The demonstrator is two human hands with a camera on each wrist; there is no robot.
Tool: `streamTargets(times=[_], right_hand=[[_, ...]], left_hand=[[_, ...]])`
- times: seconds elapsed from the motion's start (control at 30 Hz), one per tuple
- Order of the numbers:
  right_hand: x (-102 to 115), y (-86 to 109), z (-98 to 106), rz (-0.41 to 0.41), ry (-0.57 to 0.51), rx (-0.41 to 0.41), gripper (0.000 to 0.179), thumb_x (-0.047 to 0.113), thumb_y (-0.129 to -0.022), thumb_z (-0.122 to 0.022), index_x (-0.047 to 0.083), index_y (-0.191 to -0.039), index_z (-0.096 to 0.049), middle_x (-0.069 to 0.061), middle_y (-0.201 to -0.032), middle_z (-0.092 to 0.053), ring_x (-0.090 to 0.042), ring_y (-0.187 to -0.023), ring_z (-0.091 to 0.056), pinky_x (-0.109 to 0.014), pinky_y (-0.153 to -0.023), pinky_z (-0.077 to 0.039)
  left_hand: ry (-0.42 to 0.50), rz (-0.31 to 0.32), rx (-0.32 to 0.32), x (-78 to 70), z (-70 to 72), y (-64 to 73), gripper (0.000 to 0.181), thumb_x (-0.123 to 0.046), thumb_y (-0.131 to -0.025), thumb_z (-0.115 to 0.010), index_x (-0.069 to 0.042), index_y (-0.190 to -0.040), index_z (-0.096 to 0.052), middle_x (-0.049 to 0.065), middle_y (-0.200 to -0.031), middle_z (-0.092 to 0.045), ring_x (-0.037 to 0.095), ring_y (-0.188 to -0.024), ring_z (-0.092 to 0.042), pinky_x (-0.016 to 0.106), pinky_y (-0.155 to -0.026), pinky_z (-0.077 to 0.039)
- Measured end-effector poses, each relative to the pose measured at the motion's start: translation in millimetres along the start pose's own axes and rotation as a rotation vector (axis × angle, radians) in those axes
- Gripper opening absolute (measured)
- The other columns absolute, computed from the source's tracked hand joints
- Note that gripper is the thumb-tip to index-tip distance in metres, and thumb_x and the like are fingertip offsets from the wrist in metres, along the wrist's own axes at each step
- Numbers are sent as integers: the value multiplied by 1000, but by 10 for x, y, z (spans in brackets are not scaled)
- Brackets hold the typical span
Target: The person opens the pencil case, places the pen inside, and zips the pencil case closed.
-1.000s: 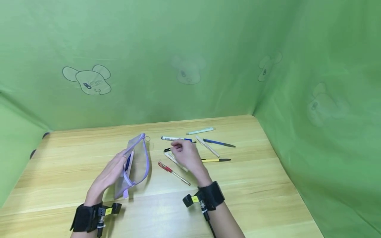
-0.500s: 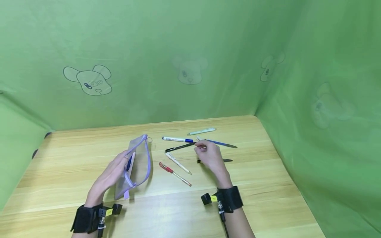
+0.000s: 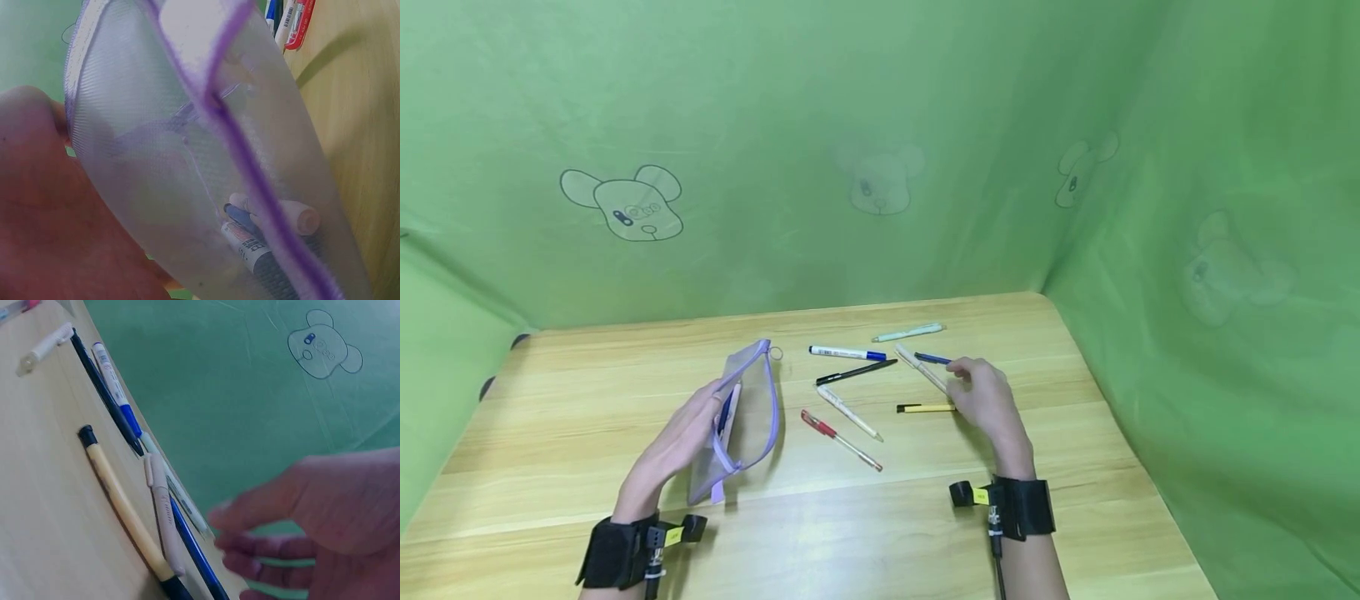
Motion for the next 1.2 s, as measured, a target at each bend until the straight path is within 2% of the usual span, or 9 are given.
streamTargets(times=[0.13,0.27,0.33,0.5,0.73,1.0,1.2], right_hand=[[44,43,-67,67,34,81,30,3,-84,-73,1,-114,-70,-21,-111,-66,-38,-103,-61,-55,-88,-52],[77,82,-126,103,87,111,27,-2,-79,-75,2,-105,-74,-16,-106,-66,-34,-99,-62,-53,-87,-53],[88,95,-146,110,122,114,27,-3,-76,-76,3,-102,-75,-14,-104,-67,-33,-98,-62,-52,-86,-53],[105,107,-195,93,202,120,27,-3,-74,-77,7,-99,-77,-10,-100,-68,-31,-95,-62,-50,-83,-53],[124,100,-292,59,207,147,22,-3,-76,-76,11,-93,-77,-5,-95,-69,-25,-90,-65,-46,-79,-56],[130,104,-299,49,238,151,15,0,-78,-75,13,-85,-75,-2,-83,-69,-18,-76,-63,-39,-68,-55],[124,119,-288,84,188,159,11,1,-80,-75,10,-86,-74,0,-78,-67,-15,-71,-60,-35,-65,-54]], left_hand=[[-2,4,-1,4,7,11,47,-18,-108,-22,2,-147,-40,19,-94,-53,25,-76,-47,35,-62,-44],[-17,2,6,6,-1,6,48,-21,-109,-21,-1,-150,-37,20,-93,-53,24,-75,-47,35,-61,-45],[-11,5,5,7,-3,2,47,-20,-109,-21,-1,-148,-39,19,-87,-51,23,-70,-45,34,-59,-44],[-3,-13,2,-8,4,-10,46,-17,-109,-22,0,-148,-40,18,-84,-50,21,-67,-43,33,-57,-43],[4,24,13,6,9,3,46,-19,-109,-21,1,-145,-41,16,-85,-49,21,-68,-42,32,-58,-42],[24,-18,6,3,12,-12,46,-16,-109,-23,-2,-151,-37,17,-83,-48,20,-64,-41,33,-54,-42],[17,3,18,2,16,10,47,-17,-108,-23,-1,-150,-37,17,-87,-49,21,-68,-42,33,-58,-42]])
Point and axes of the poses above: each hand's wrist, its own y-axis away from the middle knuckle, its own z-axis out of the back of the hand, x = y × z, the point moved 3 cm from there along -y, towards the middle knuckle
